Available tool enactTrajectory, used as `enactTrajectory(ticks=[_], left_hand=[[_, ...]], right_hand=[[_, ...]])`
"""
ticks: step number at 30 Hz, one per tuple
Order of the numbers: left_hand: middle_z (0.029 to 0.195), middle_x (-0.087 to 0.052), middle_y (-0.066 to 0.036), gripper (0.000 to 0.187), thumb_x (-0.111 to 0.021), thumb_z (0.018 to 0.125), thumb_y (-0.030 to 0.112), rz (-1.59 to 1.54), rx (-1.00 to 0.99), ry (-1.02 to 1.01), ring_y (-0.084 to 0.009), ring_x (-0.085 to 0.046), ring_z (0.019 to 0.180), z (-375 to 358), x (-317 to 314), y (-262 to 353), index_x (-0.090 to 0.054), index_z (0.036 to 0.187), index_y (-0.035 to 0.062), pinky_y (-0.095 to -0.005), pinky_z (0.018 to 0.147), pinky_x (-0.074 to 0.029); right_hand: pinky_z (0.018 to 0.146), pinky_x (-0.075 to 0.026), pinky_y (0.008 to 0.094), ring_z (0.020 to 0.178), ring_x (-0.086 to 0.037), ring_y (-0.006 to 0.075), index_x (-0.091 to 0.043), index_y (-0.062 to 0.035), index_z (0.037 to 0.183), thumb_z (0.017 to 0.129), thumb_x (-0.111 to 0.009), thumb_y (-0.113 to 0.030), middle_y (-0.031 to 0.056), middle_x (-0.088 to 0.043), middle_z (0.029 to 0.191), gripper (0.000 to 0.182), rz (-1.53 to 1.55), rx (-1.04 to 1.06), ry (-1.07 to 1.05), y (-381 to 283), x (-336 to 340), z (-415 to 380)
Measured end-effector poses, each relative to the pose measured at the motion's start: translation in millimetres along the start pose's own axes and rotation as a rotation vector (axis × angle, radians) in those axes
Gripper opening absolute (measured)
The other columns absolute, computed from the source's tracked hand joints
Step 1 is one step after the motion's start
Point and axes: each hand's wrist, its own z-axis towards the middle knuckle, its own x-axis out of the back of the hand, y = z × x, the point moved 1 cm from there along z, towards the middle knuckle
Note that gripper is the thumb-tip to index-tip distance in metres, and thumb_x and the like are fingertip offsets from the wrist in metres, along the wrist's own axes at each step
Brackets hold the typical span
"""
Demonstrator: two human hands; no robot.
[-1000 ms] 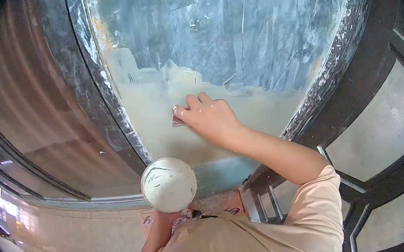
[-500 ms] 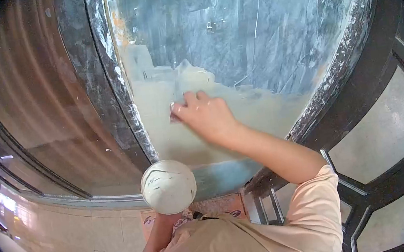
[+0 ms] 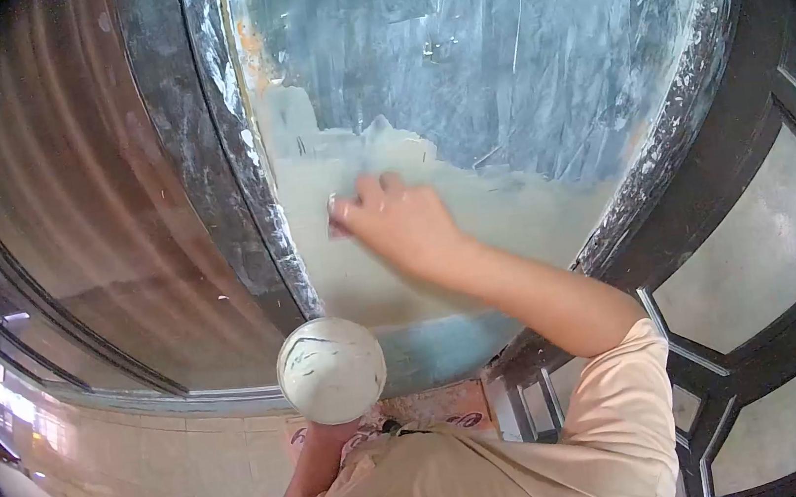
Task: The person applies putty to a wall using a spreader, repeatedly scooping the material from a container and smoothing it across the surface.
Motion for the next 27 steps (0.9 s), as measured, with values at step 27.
enactTrajectory(ticks=[27], left_hand=[[0.148,-0.034,-0.006,0.059,-0.05,0.093,0.032,0.485,-0.12,-0.07,-0.0254,-0.038,0.132,-25,38,30,-0.027,0.146,0.0171,-0.0429,0.109,-0.033]], right_hand=[[0.051,-0.05,0.0396,0.079,-0.059,0.024,-0.06,-0.0214,0.107,0.08,-0.064,-0.019,0.006,-0.053,0.087,0.028,0.097,-0.186,-0.02,-46,-34,-40]])
